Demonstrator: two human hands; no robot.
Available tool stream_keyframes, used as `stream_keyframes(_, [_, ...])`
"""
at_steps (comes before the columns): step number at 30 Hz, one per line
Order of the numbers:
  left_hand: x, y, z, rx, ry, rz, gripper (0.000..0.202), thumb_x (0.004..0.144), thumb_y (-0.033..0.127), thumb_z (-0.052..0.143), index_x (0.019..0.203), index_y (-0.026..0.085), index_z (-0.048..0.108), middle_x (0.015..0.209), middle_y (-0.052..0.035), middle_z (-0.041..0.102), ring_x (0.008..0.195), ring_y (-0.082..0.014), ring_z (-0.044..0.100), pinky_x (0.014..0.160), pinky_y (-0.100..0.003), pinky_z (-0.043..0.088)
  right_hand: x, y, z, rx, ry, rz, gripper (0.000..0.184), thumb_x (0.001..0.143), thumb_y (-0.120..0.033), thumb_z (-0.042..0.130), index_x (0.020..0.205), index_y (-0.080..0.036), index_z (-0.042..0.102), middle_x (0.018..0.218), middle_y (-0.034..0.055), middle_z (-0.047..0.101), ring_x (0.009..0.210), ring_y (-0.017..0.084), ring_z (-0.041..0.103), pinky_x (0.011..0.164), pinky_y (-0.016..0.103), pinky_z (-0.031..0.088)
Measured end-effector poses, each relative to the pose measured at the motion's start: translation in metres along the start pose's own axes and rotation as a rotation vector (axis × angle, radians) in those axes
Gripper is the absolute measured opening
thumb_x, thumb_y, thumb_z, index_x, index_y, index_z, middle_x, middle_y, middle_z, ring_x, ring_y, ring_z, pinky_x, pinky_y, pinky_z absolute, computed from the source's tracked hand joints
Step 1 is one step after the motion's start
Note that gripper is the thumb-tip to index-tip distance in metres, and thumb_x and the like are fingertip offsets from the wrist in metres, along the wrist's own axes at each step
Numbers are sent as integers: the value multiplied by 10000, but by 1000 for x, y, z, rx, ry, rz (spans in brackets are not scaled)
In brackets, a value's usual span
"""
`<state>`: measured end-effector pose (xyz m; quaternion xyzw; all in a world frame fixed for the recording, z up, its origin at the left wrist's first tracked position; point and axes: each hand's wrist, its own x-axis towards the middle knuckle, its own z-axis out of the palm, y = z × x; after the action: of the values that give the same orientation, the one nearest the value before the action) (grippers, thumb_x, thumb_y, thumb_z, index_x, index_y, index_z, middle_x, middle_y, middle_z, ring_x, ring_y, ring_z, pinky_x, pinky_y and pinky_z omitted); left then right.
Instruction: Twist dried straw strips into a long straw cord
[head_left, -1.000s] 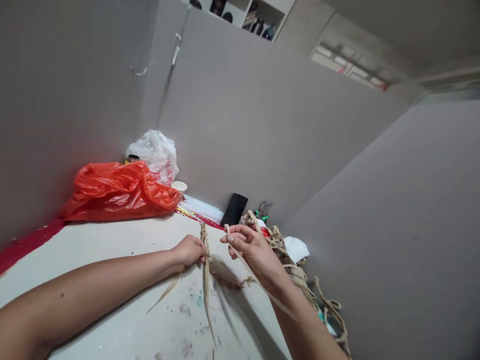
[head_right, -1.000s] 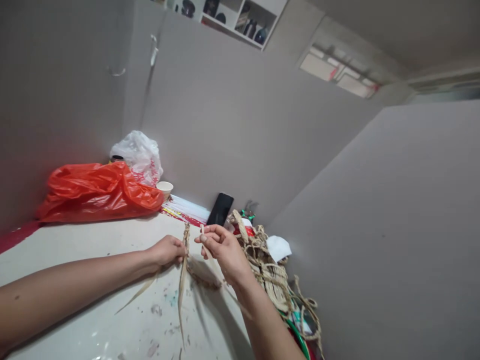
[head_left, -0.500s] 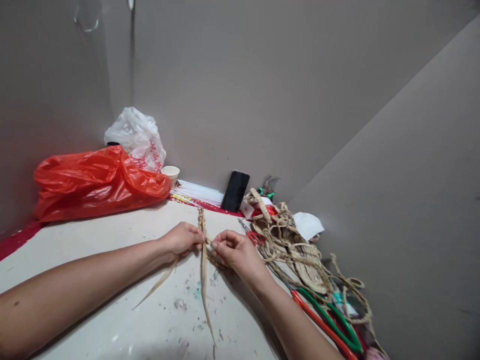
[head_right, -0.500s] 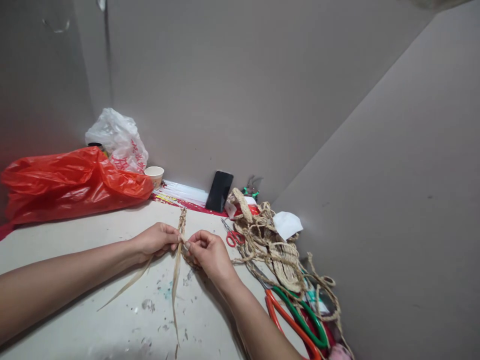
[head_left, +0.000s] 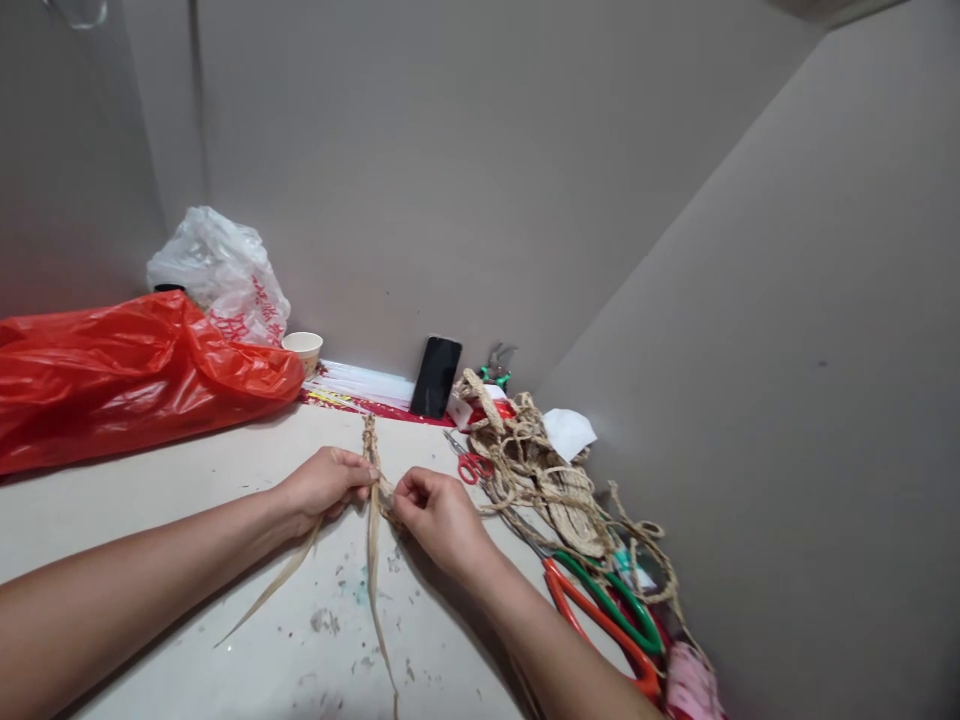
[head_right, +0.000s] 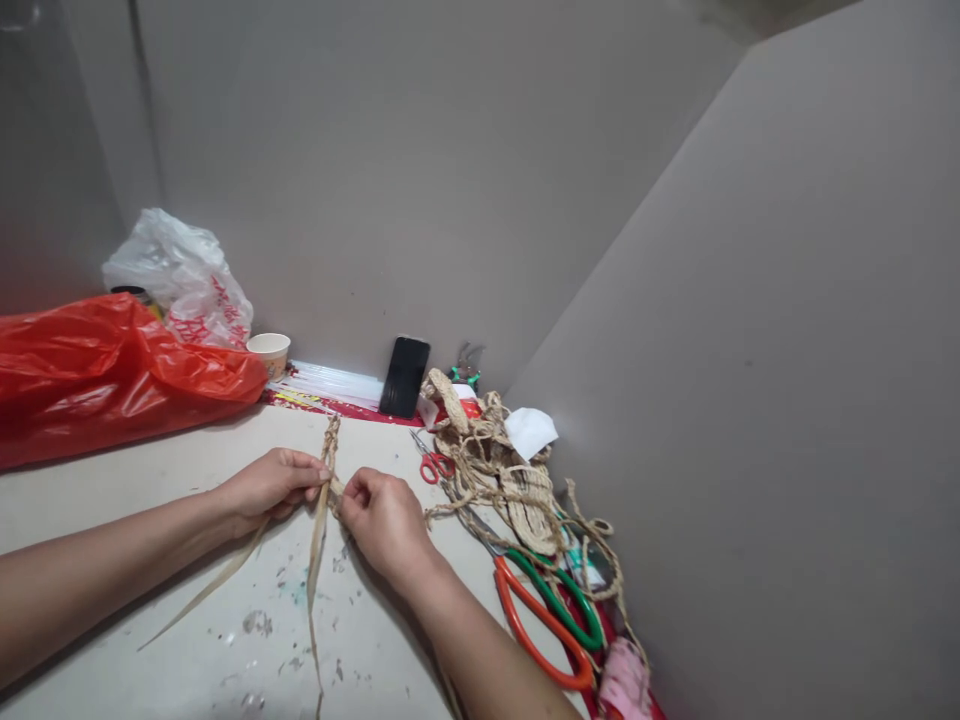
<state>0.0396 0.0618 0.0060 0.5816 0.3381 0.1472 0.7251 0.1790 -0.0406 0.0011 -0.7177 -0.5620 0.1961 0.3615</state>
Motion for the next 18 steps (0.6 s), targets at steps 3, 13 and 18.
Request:
stream_keyframes(3, [0,1,0,9,-2,0,253,674,361,620,587,141,529,430,73,426,323,-15,185,344,-206,84,1,-4,3,-83,43,9,102,724,-208,550,632,-183,586,574,-10,594,515,108,491,477,197,313])
stream_keyframes(13, [0,1,0,-30,2,-14,199,645,312,635,598,145,537,411,78,428,304,-17,181,332,-199,94,5,7,10,0,79,-30,124,758,-237,544,651,-183,573,548,-21,570,507,111,499,497,203,344])
stream_keyframes(18, [0,0,0,-3,29,19,193,668,301,607,582,148,527,400,71,441,287,-21,218,327,-198,112,7,1,-3,4,68,-39,91,743,-270,587,770,-185,603,630,-9,610,550,129,521,534,222,372])
